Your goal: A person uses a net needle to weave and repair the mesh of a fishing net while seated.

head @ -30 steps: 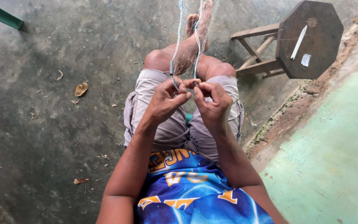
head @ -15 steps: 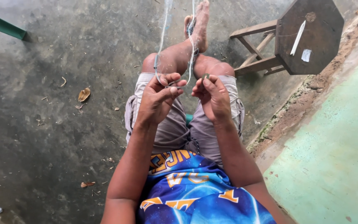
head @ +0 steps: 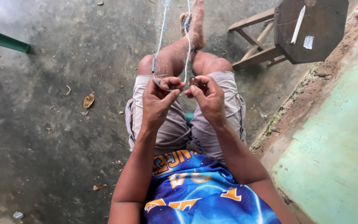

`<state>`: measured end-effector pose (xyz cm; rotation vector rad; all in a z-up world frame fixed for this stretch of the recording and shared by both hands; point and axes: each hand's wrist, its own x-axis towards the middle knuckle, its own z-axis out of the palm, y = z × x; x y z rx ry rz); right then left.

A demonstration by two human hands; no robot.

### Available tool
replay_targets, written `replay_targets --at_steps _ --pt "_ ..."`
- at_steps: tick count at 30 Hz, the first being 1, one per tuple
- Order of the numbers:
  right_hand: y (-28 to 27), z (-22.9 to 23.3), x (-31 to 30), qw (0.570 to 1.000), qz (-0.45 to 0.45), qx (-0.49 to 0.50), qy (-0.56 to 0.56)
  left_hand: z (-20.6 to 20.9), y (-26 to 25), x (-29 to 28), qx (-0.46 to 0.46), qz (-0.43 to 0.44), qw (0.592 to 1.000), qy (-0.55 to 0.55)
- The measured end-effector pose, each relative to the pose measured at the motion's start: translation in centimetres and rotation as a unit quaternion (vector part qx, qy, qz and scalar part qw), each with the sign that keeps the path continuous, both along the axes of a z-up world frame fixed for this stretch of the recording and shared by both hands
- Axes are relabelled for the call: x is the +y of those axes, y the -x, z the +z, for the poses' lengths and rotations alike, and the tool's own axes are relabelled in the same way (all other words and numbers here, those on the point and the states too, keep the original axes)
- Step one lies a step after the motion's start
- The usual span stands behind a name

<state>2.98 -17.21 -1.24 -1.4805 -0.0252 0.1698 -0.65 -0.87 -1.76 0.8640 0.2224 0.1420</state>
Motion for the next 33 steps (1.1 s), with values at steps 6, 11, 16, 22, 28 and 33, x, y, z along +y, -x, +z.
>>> replay_targets --at_steps 6,11,16,22,28,33 --pt "0.2 3.4 0.7 0.999 0.031 0.001 0.034 1.7 -0.1 -1.0 -0.009 -0.001 0.998 -0.069" --pt "0.2 3.1 0.4 0.998 0.023 -0.017 0.056 1.6 0.0 -1.3 -0.012 0.001 0.996 -0.085" --pt "0.6 1.9 0.7 0.999 -0.008 0.0 0.045 2.2 -0.1 -1.3 -0.02 -0.001 0.996 -0.086" --pt "0.4 1.4 0.7 0.997 -0.056 0.046 -0.011 2.0 0.0 -1.2 -0.018 0.01 0.997 -0.08" --pt "0.3 0.1 0.4 0.994 -0.069 0.065 -0.048 1.5 0.1 -1.3 -0.021 0.017 0.998 -0.051" --pt "0.1 -0.8 0.6 0.993 -0.077 0.059 -0.07 2.0 0.3 -1.5 -0.028 0.018 0.999 -0.022"
